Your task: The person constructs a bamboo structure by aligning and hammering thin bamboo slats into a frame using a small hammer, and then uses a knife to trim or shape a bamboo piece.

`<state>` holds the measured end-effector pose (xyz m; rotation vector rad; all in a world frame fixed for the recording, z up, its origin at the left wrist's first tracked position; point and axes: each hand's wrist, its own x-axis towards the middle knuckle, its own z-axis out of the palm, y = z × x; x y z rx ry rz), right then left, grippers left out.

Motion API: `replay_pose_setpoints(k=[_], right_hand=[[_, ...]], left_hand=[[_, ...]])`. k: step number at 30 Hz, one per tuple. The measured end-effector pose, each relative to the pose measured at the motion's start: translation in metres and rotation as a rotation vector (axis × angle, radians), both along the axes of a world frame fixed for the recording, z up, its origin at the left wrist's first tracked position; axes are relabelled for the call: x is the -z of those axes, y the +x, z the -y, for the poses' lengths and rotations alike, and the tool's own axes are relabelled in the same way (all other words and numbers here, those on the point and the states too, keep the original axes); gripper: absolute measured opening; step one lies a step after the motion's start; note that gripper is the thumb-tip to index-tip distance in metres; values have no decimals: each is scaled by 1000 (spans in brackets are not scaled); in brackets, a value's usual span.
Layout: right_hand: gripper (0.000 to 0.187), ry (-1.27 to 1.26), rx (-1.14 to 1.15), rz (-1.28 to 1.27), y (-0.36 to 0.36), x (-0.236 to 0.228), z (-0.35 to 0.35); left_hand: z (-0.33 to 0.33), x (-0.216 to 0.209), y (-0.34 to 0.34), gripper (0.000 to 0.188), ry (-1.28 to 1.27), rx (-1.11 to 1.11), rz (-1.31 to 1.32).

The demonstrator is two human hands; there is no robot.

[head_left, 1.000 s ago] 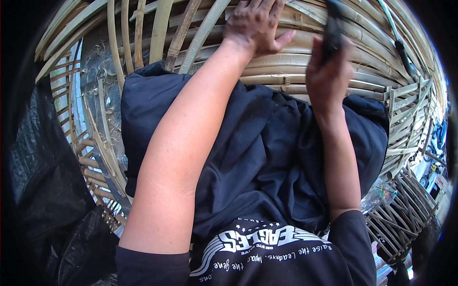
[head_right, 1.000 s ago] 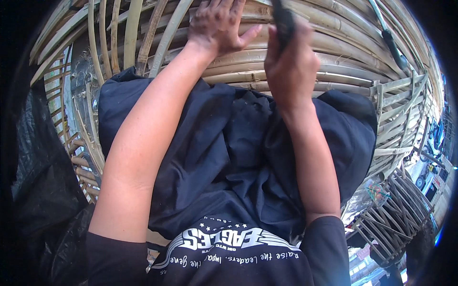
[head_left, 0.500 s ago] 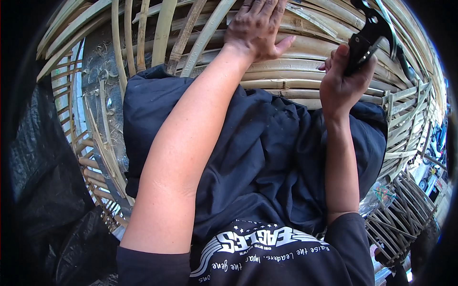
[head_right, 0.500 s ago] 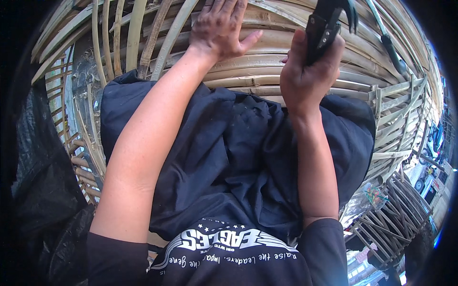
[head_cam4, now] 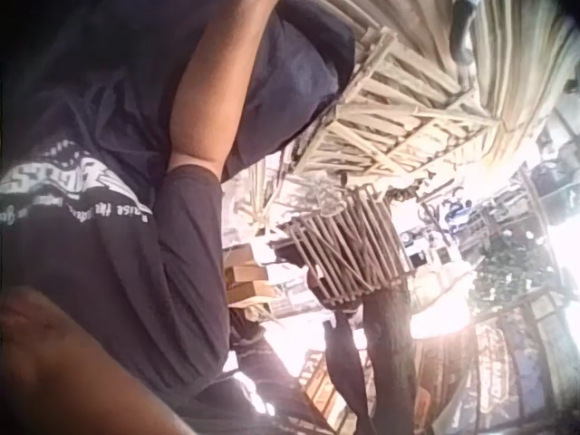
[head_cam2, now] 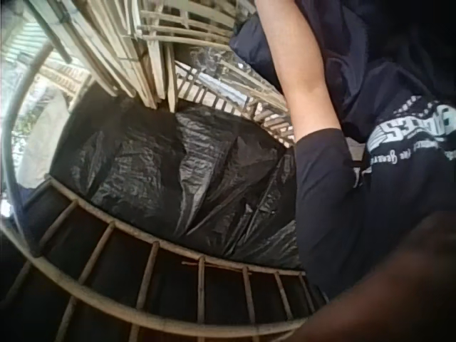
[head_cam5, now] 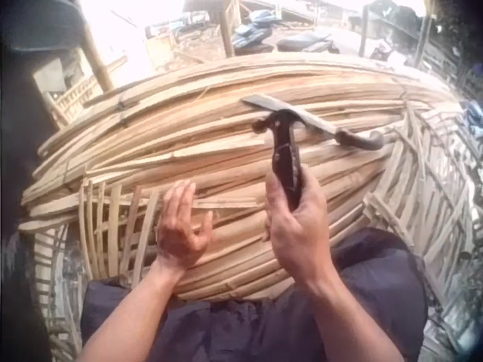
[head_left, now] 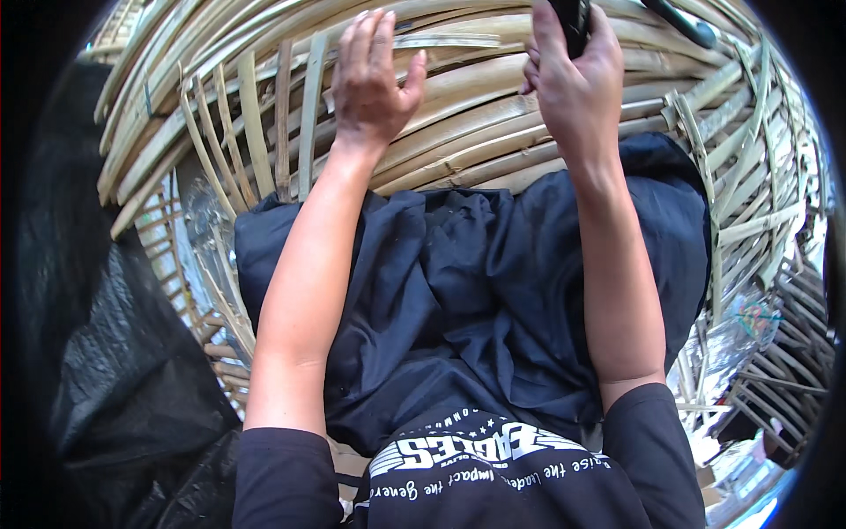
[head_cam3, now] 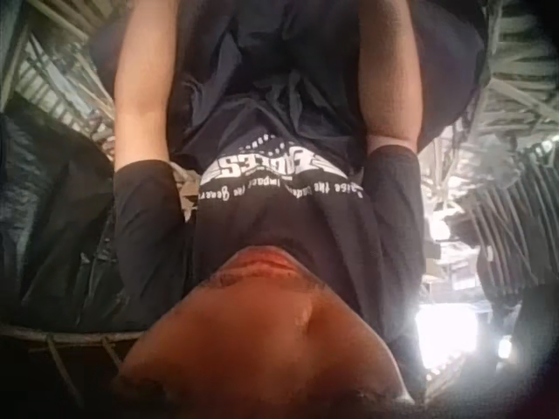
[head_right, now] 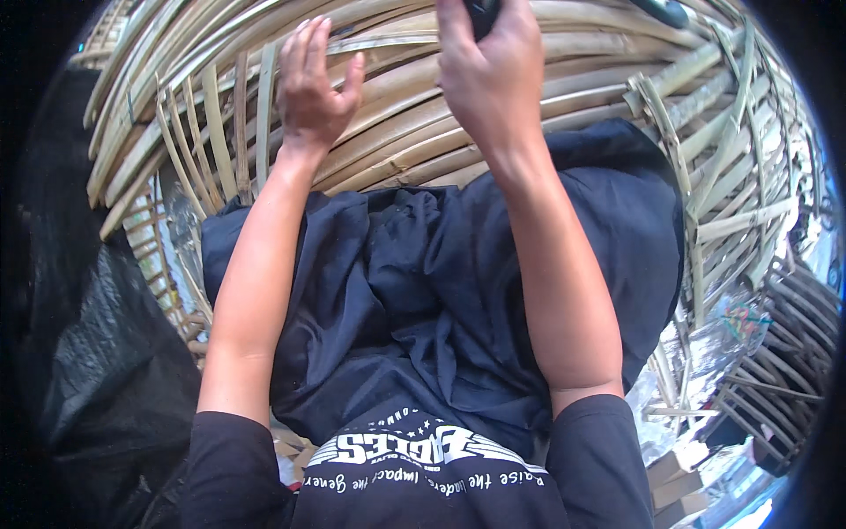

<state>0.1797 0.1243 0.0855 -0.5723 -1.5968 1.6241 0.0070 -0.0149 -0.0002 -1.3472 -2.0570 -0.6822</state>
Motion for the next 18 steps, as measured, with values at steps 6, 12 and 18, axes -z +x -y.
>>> replay_pose_setpoints(k=[6,12,18], right_hand=[[17,4,155,18,18,-42,-15],[22,-58,248,-10,30,-44,-28],[24,-30,318,2,28,-37,-31]], left_hand=[[-9,-27,16,25,-34,-1,75],[-18,-24,16,16,55,-102,248],[-17,-18,8,14,86,-106,234]])
